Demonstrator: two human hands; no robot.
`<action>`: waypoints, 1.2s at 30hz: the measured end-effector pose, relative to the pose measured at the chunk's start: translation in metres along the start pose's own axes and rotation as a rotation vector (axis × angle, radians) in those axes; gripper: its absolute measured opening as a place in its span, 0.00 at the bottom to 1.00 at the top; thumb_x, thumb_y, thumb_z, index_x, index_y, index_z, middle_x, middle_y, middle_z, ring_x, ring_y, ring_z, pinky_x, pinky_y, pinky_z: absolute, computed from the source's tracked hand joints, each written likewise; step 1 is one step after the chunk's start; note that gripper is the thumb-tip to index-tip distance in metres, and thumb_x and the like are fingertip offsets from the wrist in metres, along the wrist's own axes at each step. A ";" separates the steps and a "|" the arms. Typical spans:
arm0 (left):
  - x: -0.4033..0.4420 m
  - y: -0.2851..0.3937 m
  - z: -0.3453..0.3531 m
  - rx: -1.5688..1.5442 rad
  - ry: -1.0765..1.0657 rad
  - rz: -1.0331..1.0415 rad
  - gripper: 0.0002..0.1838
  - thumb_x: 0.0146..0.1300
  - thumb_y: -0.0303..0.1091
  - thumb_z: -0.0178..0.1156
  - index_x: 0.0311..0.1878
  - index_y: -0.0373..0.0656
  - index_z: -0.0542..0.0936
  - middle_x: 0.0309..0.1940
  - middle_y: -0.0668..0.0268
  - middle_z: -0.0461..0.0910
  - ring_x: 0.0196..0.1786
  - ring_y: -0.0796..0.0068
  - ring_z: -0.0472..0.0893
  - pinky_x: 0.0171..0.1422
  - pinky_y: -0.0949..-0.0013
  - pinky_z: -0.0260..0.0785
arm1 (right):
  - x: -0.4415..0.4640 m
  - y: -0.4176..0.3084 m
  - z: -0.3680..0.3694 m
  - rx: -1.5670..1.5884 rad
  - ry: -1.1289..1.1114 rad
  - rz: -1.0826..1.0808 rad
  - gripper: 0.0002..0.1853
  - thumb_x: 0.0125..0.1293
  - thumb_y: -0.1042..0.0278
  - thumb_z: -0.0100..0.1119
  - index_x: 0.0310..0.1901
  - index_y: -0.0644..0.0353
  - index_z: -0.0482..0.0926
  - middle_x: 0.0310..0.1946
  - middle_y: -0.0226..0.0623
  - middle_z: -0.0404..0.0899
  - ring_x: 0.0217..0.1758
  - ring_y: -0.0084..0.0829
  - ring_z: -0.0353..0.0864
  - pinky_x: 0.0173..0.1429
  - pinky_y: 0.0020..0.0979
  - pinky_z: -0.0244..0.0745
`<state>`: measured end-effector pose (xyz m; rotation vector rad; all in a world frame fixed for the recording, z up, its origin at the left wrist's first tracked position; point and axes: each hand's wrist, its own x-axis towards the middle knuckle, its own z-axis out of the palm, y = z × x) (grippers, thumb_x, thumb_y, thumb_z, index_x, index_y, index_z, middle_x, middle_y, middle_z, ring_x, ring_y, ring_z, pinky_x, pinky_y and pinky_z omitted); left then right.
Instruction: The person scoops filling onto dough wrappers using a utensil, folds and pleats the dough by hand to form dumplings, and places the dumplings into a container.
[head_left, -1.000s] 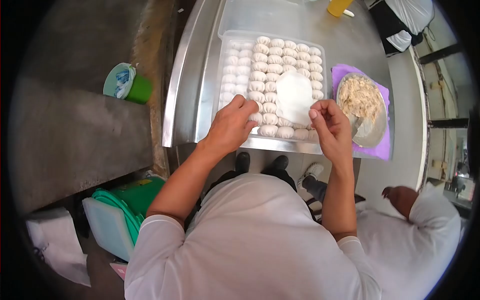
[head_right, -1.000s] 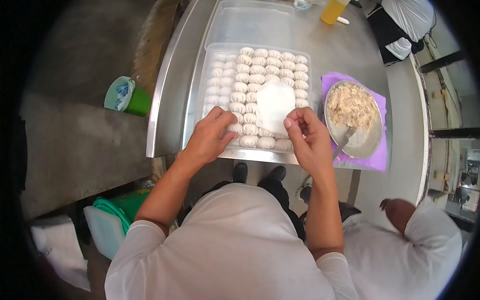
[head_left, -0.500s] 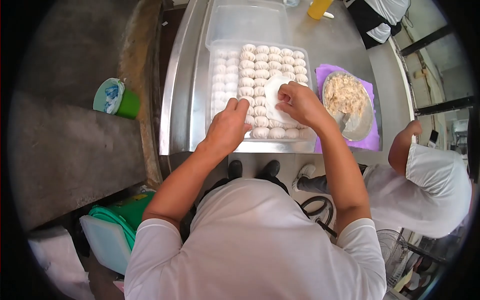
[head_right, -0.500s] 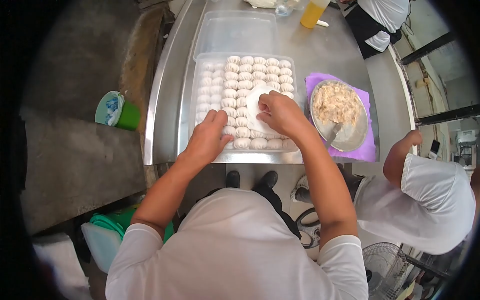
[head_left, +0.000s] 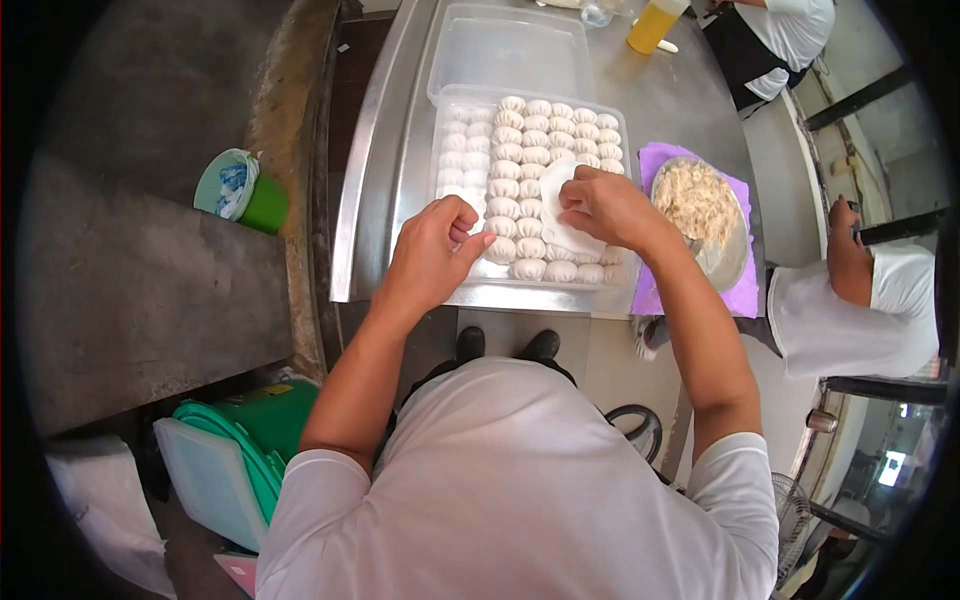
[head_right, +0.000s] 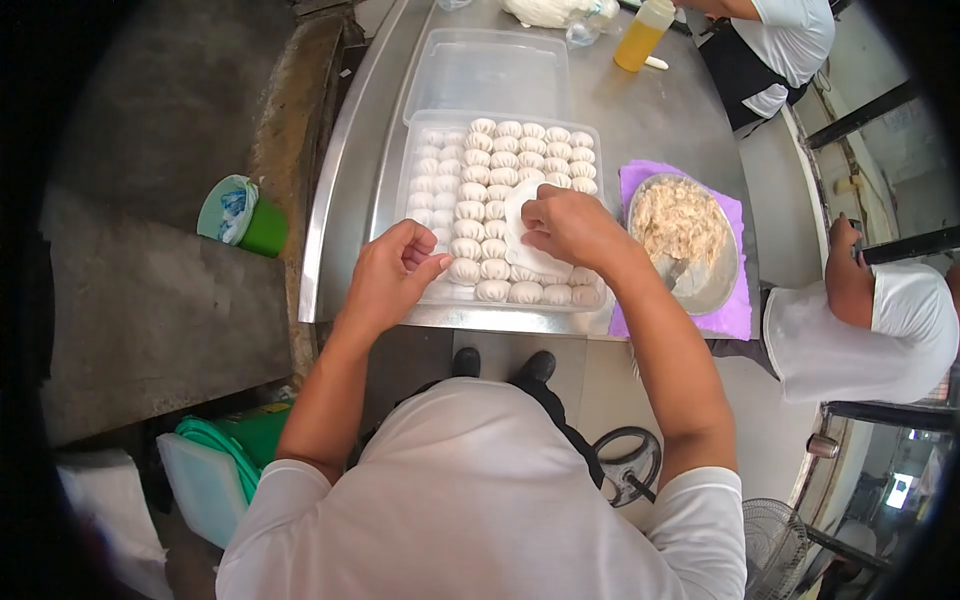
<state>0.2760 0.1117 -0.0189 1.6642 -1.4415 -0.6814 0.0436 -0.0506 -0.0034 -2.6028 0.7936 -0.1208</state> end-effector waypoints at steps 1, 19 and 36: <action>-0.001 0.000 0.000 -0.035 0.009 -0.002 0.13 0.60 0.30 0.74 0.39 0.34 0.80 0.31 0.63 0.82 0.33 0.76 0.79 0.41 0.71 0.76 | 0.000 0.002 0.000 -0.016 0.015 -0.036 0.07 0.59 0.71 0.70 0.36 0.63 0.83 0.36 0.42 0.80 0.38 0.49 0.82 0.43 0.43 0.77; -0.006 -0.018 0.013 -0.220 0.064 -0.014 0.07 0.64 0.28 0.70 0.38 0.36 0.82 0.29 0.67 0.82 0.32 0.81 0.78 0.39 0.74 0.73 | 0.001 0.003 0.007 0.050 0.118 -0.082 0.08 0.59 0.82 0.57 0.41 0.62 0.77 0.37 0.42 0.76 0.41 0.48 0.80 0.44 0.43 0.75; 0.006 0.001 0.024 -0.211 -0.089 0.030 0.10 0.64 0.31 0.70 0.40 0.35 0.81 0.29 0.64 0.83 0.33 0.79 0.80 0.40 0.71 0.75 | 0.015 0.011 -0.001 0.130 -0.045 -0.034 0.06 0.61 0.75 0.64 0.37 0.63 0.76 0.34 0.45 0.79 0.39 0.48 0.81 0.44 0.43 0.76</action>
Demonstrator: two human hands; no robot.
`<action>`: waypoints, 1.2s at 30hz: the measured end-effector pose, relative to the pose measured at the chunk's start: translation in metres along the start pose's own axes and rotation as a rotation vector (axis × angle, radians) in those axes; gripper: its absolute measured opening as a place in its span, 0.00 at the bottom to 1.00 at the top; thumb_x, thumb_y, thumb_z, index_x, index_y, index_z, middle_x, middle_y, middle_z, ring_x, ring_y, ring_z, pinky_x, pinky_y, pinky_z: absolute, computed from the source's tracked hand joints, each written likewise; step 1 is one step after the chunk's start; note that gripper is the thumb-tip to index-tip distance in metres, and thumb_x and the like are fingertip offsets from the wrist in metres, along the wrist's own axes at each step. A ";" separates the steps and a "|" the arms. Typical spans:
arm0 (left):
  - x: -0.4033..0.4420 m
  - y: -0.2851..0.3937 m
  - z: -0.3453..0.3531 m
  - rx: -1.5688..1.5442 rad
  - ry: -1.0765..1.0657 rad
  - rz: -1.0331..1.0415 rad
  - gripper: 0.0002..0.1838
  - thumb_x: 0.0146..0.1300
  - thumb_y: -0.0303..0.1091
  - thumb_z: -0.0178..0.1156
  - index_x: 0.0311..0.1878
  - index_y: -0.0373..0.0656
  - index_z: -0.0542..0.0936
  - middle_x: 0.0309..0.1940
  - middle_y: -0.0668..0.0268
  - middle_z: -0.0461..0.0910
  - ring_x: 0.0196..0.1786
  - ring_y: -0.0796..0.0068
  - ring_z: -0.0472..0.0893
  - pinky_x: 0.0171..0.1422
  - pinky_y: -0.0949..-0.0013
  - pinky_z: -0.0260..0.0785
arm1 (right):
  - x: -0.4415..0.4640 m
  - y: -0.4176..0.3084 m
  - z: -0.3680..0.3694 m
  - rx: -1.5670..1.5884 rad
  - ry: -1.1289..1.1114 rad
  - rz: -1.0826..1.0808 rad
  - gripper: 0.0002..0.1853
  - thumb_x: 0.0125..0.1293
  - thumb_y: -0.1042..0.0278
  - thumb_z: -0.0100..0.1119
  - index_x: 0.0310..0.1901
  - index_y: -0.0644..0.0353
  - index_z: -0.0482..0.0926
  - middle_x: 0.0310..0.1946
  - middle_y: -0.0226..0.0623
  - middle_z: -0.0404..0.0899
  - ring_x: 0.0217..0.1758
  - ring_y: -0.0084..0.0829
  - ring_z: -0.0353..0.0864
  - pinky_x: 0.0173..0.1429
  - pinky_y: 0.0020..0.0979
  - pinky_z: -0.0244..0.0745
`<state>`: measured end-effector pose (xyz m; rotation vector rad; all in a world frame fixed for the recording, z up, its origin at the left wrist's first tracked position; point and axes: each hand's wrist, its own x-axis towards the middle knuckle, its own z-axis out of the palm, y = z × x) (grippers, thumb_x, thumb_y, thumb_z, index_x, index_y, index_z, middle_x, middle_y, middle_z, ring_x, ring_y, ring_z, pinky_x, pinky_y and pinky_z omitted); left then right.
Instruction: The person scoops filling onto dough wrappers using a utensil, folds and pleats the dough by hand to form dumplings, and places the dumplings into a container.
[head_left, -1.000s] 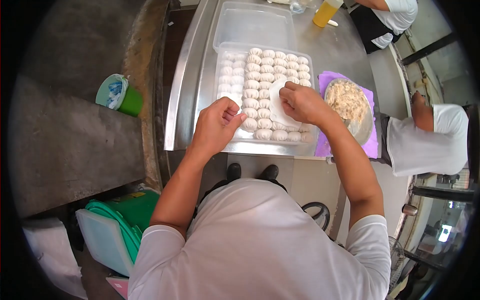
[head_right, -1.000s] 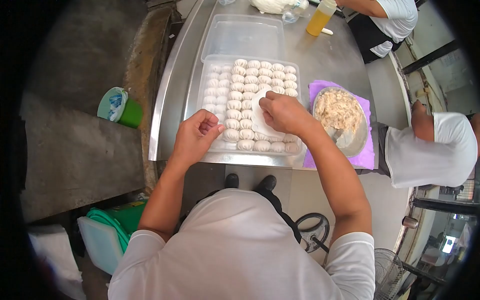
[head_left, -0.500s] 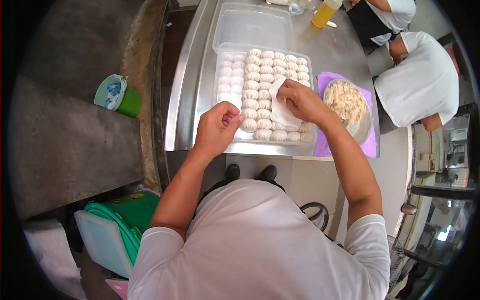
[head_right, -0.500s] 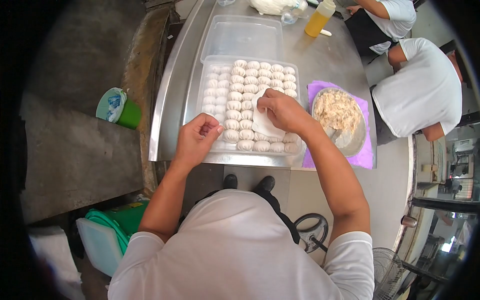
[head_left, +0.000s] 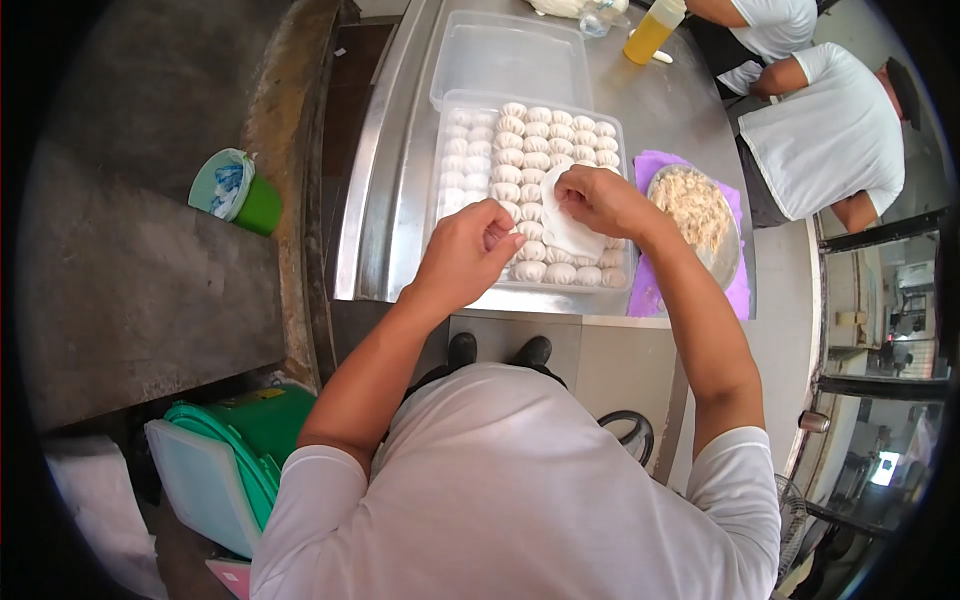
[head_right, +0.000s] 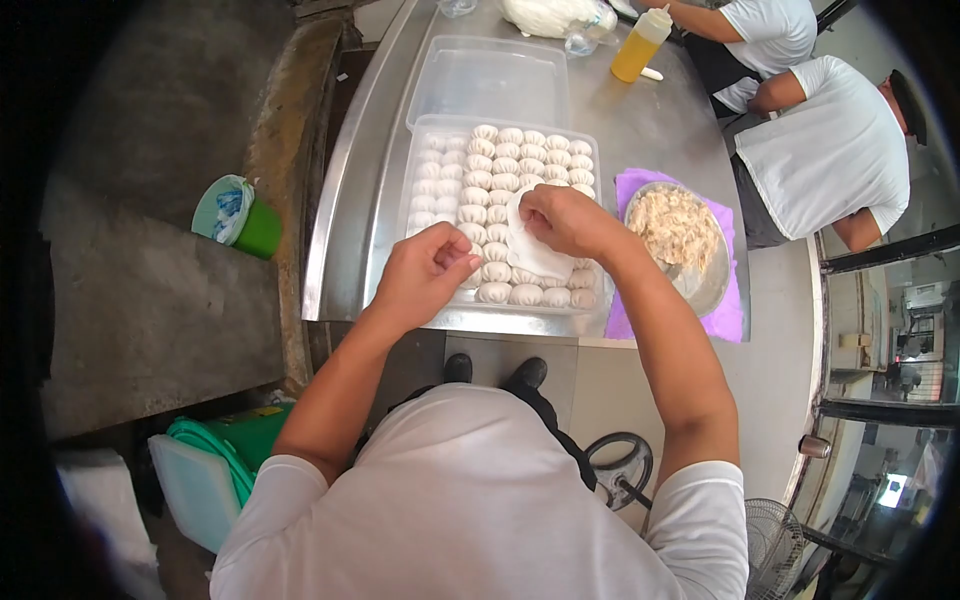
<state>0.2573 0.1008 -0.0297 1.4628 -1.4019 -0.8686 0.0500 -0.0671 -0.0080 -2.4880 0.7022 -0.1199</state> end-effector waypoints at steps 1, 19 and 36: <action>0.005 0.001 0.003 0.000 0.001 0.001 0.10 0.64 0.31 0.70 0.40 0.35 0.81 0.29 0.64 0.83 0.33 0.79 0.80 0.40 0.71 0.75 | 0.000 0.001 0.000 -0.031 0.011 -0.042 0.06 0.61 0.76 0.63 0.38 0.63 0.76 0.34 0.45 0.79 0.39 0.48 0.81 0.44 0.43 0.76; 0.075 0.015 0.051 0.317 -0.056 -0.195 0.11 0.60 0.35 0.72 0.38 0.36 0.86 0.35 0.54 0.87 0.41 0.56 0.87 0.48 0.58 0.78 | -0.014 0.017 0.003 0.434 0.168 0.136 0.02 0.64 0.78 0.60 0.38 0.63 0.78 0.30 0.35 0.77 0.36 0.28 0.76 0.43 0.33 0.73; 0.081 0.002 0.053 0.433 -0.057 -0.113 0.09 0.59 0.34 0.70 0.34 0.37 0.84 0.33 0.50 0.87 0.41 0.49 0.87 0.48 0.51 0.78 | -0.014 0.093 -0.031 1.057 0.609 0.393 0.06 0.66 0.75 0.60 0.44 0.63 0.80 0.30 0.25 0.79 0.29 0.19 0.75 0.34 0.24 0.70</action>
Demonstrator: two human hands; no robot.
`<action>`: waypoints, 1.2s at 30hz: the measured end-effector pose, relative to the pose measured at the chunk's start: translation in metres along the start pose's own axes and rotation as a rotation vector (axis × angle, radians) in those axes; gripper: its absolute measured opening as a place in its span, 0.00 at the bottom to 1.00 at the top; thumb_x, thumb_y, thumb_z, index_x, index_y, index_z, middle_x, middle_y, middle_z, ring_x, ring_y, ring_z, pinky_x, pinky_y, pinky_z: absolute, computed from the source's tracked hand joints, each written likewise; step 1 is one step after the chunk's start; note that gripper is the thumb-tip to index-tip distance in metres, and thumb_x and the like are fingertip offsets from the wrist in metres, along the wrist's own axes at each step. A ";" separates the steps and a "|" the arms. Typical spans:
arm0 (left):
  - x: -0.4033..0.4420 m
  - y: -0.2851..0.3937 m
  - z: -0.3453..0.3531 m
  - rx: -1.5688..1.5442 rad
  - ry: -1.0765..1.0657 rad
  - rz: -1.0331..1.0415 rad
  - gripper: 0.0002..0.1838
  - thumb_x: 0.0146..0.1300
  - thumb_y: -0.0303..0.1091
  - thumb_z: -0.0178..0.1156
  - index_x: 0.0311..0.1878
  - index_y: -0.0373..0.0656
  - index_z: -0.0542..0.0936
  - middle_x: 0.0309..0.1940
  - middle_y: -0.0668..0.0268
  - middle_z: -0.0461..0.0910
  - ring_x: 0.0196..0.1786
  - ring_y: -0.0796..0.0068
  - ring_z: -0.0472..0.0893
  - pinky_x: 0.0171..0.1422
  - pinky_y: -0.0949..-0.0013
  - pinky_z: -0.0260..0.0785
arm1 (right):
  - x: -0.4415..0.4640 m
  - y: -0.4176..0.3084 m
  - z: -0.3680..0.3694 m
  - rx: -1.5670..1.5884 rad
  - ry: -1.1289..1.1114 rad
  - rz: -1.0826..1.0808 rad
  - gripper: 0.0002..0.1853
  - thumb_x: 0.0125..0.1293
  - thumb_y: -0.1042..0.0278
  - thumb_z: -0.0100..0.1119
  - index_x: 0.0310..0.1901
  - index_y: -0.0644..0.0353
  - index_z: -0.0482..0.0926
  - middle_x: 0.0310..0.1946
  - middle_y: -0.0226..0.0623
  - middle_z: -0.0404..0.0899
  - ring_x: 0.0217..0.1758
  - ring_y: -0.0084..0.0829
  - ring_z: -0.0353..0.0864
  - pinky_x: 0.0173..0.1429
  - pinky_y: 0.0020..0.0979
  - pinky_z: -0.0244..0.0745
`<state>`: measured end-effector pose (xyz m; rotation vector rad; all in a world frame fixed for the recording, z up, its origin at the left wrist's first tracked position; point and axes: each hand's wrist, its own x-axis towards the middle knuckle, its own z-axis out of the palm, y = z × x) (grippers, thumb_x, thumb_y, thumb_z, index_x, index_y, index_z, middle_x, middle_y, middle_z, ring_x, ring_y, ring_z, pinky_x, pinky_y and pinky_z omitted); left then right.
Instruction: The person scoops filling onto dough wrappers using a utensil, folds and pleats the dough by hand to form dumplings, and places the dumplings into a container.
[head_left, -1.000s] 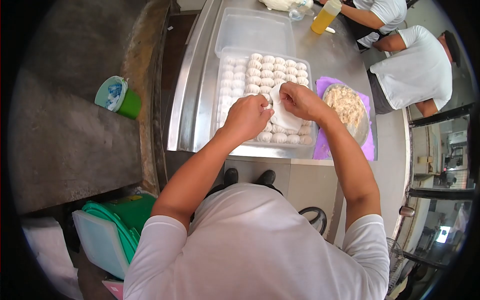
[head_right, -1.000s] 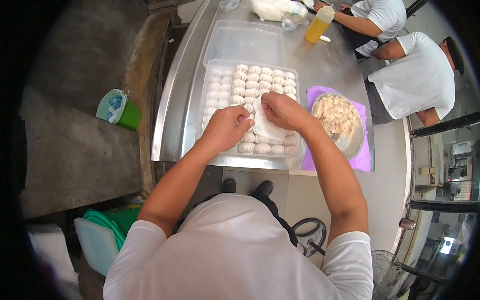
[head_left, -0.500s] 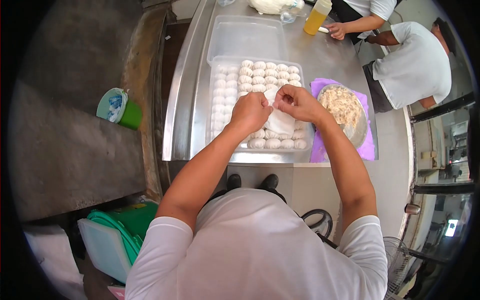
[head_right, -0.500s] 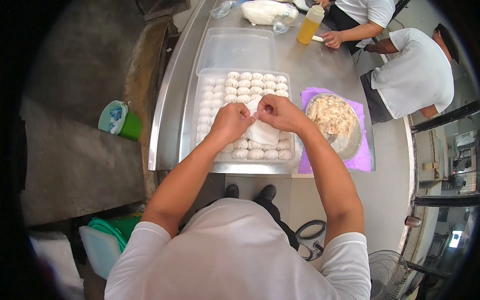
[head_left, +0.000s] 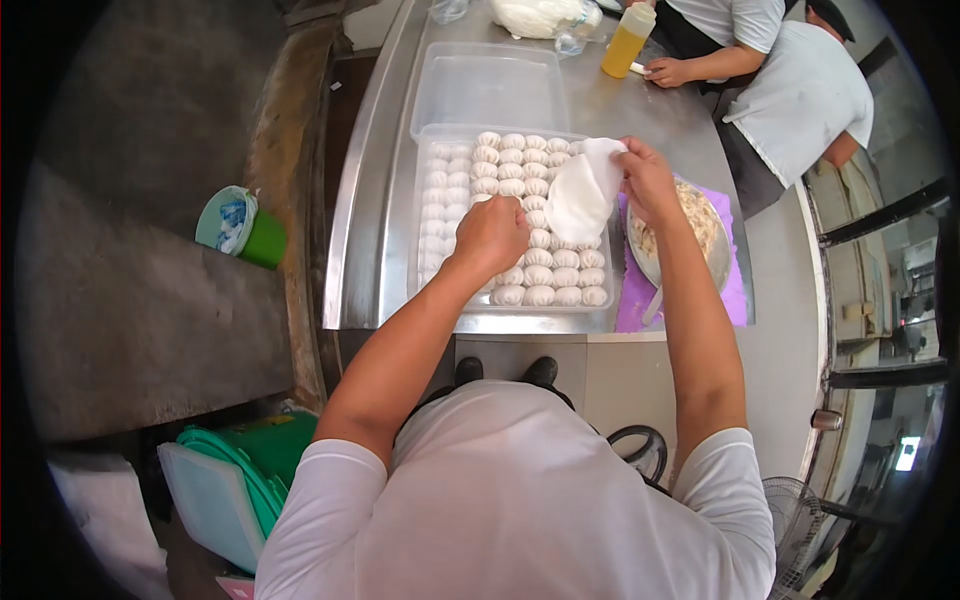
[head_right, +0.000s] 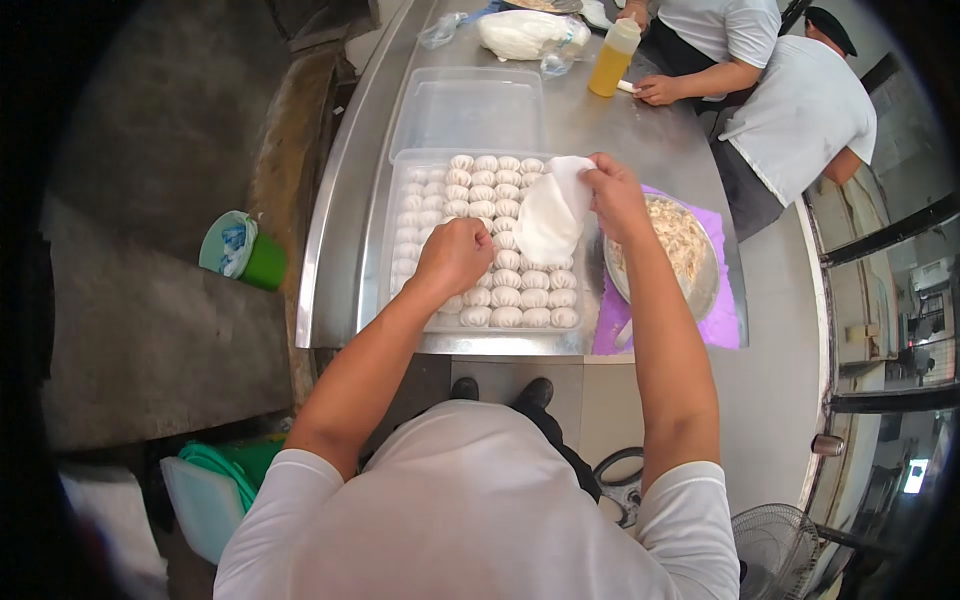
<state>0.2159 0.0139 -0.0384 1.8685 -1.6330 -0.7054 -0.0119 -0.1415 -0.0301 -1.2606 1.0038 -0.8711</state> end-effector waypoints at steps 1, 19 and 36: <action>0.000 0.005 -0.004 0.001 -0.004 0.007 0.09 0.59 0.34 0.70 0.34 0.37 0.84 0.33 0.50 0.87 0.41 0.49 0.87 0.48 0.51 0.78 | -0.007 -0.014 -0.006 0.056 -0.060 0.008 0.05 0.67 0.77 0.58 0.43 0.62 0.80 0.33 0.27 0.81 0.33 0.20 0.78 0.40 0.24 0.73; 0.034 0.012 -0.024 -0.004 -0.100 0.133 0.17 0.65 0.34 0.69 0.53 0.34 0.82 0.42 0.56 0.86 0.41 0.64 0.85 0.48 0.64 0.78 | -0.108 -0.056 -0.042 0.684 0.064 -0.189 0.13 0.74 0.77 0.47 0.57 0.71 0.71 0.57 0.51 0.79 0.64 0.44 0.80 0.74 0.46 0.72; -0.021 0.162 0.153 0.348 -0.530 0.474 0.17 0.68 0.35 0.60 0.53 0.32 0.77 0.47 0.38 0.82 0.54 0.42 0.83 0.58 0.49 0.75 | -0.324 0.048 -0.149 1.007 0.493 -0.185 0.19 0.76 0.70 0.56 0.65 0.68 0.72 0.62 0.47 0.80 0.66 0.41 0.81 0.73 0.47 0.75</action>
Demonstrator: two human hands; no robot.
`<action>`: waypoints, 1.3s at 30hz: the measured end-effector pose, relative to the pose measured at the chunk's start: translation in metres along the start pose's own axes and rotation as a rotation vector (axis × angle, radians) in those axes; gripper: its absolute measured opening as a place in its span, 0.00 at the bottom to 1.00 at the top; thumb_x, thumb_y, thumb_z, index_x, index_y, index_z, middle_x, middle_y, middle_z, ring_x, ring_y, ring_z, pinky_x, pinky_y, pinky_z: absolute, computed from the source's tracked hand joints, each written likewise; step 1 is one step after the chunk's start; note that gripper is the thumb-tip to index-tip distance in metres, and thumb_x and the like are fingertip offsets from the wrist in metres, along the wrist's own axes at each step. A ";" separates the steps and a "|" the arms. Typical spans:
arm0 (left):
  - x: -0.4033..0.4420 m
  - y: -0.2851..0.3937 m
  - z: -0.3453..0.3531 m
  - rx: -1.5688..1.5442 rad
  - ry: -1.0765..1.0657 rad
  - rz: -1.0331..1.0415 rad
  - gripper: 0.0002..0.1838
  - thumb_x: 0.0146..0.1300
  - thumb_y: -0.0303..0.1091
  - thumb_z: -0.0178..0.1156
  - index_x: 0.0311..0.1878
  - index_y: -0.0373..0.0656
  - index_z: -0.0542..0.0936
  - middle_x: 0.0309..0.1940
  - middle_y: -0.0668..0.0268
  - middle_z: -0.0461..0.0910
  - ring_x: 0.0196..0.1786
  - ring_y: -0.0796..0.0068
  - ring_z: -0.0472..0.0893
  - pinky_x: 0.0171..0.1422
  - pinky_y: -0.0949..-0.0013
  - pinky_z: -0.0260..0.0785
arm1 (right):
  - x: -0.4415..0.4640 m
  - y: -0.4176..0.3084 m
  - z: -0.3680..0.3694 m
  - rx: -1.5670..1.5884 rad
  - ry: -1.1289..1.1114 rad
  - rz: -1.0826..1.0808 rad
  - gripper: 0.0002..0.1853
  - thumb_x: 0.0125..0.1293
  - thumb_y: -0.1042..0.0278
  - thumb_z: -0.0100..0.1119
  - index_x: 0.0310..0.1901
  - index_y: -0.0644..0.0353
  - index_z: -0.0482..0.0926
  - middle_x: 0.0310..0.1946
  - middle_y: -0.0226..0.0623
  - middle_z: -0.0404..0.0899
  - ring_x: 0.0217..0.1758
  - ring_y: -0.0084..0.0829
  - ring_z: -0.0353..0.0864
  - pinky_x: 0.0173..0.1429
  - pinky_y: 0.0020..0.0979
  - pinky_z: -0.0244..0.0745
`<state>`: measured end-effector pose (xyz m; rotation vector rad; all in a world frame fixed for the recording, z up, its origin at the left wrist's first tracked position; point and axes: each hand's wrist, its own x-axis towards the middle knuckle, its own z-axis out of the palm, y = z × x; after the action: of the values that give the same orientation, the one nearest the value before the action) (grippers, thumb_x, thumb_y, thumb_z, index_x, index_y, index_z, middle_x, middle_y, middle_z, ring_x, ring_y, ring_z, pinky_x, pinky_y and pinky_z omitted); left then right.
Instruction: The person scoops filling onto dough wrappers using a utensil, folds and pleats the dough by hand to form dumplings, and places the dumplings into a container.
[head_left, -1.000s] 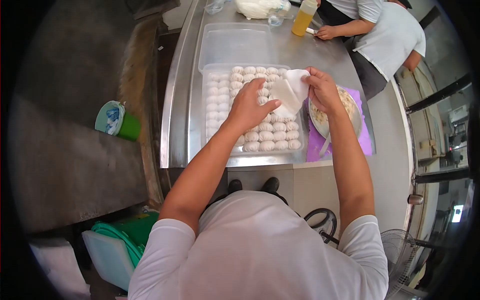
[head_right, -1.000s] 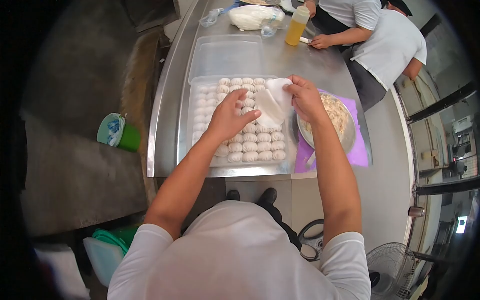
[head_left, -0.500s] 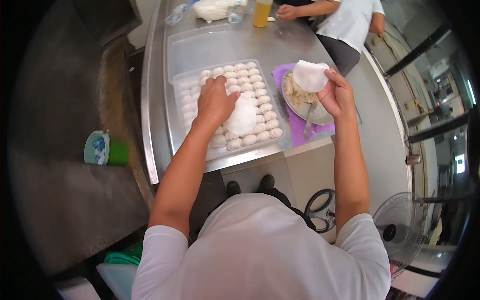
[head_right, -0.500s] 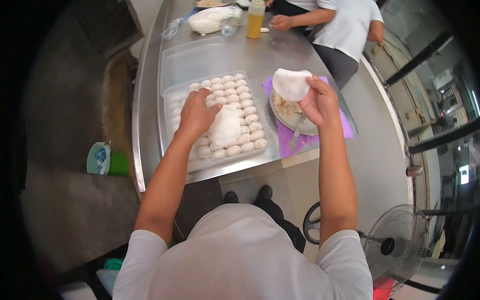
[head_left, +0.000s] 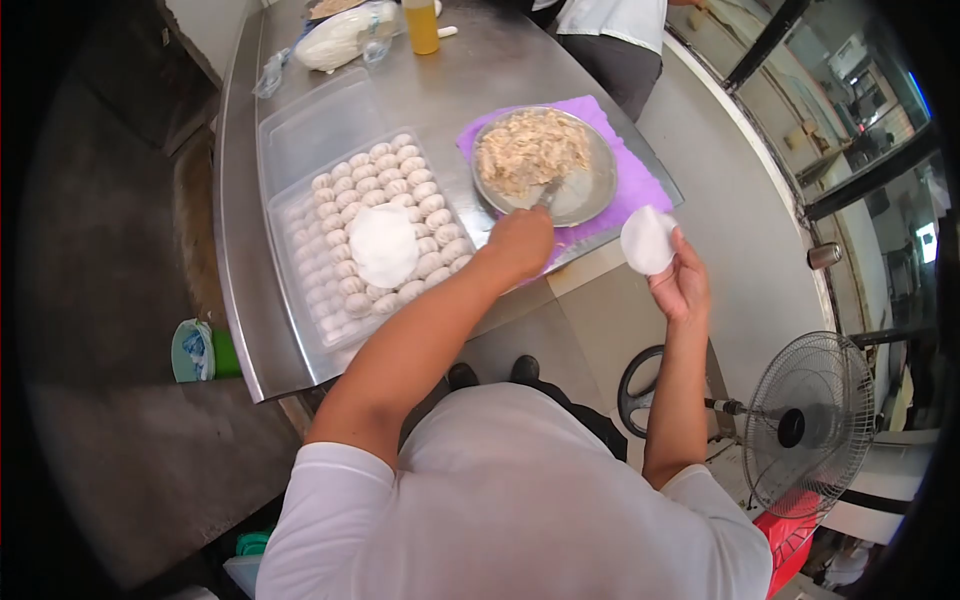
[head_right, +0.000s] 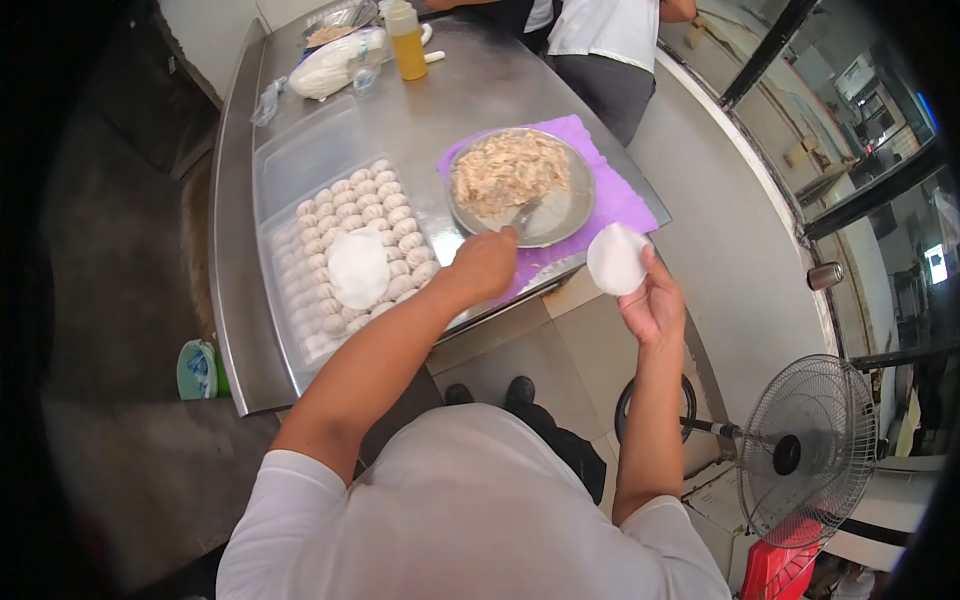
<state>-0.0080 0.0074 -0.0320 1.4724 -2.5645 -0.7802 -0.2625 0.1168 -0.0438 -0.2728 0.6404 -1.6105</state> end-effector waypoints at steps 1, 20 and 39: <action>0.005 -0.001 -0.002 0.059 -0.005 -0.015 0.16 0.68 0.31 0.57 0.55 0.32 0.77 0.48 0.37 0.82 0.55 0.39 0.82 0.59 0.48 0.75 | -0.002 0.002 -0.015 0.068 0.043 0.055 0.19 0.76 0.70 0.56 0.64 0.69 0.72 0.62 0.47 0.80 0.66 0.41 0.80 0.72 0.47 0.75; 0.005 -0.003 -0.041 0.174 0.027 -0.166 0.25 0.65 0.22 0.52 0.64 0.47 0.81 0.54 0.48 0.84 0.57 0.49 0.82 0.61 0.51 0.74 | 0.035 0.015 -0.065 0.177 0.123 0.259 0.21 0.79 0.62 0.52 0.65 0.68 0.70 0.64 0.47 0.78 0.69 0.44 0.77 0.74 0.51 0.72; -0.047 0.041 -0.033 0.002 0.224 0.064 0.18 0.66 0.23 0.59 0.57 0.47 0.86 0.34 0.55 0.82 0.38 0.50 0.83 0.44 0.53 0.77 | 0.072 0.029 -0.009 0.018 0.075 0.310 0.22 0.83 0.64 0.38 0.67 0.74 0.64 0.65 0.53 0.74 0.69 0.48 0.75 0.74 0.52 0.71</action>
<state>-0.0045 0.0500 0.0238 1.3830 -2.4325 -0.5689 -0.2542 0.0485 -0.0802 -0.0942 0.6890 -1.3323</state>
